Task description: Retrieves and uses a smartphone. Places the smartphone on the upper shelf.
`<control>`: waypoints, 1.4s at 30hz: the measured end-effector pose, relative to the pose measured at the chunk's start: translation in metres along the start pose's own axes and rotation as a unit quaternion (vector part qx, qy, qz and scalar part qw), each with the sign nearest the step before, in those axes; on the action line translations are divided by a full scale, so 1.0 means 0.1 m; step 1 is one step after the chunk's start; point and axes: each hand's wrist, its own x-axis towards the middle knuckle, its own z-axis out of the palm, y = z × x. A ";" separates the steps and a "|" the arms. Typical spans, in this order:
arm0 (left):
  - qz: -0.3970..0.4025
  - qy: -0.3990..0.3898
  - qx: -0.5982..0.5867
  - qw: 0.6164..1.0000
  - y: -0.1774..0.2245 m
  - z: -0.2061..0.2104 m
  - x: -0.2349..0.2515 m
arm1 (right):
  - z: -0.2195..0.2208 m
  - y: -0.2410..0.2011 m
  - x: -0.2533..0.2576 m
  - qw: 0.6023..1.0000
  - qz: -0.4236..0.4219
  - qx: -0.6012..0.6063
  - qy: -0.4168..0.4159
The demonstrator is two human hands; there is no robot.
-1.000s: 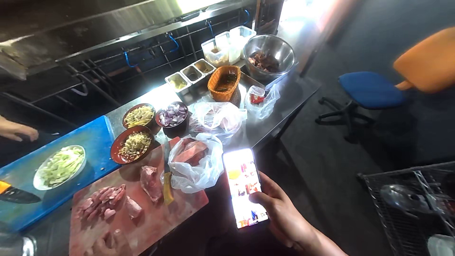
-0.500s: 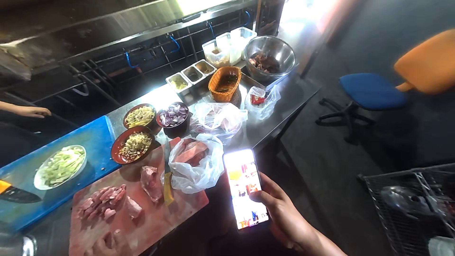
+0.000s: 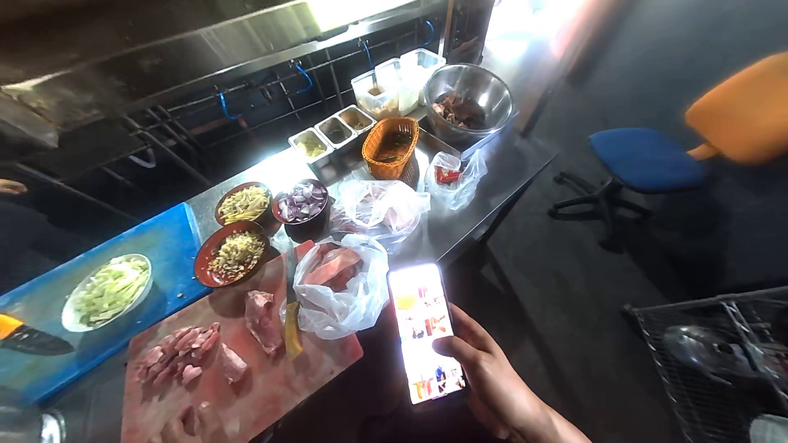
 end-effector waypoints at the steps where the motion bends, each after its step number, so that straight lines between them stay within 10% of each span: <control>1: -0.007 -0.003 0.001 1.000 0.00 0.00 0.00 | 0.00 0.00 0.00 1.000 -0.001 0.000 -0.005; 22: -0.033 -0.065 -0.037 0.997 0.32 -0.39 0.01 | -0.02 0.00 -0.01 1.000 0.016 -0.004 0.011; 35: 0.010 0.018 -0.024 0.999 -0.12 0.10 -0.03 | -0.03 -0.01 0.01 1.000 0.012 -0.007 0.012; 42: -0.027 -0.060 -0.053 0.996 0.34 -0.40 0.00 | -0.05 0.01 0.02 1.000 0.004 0.001 -0.015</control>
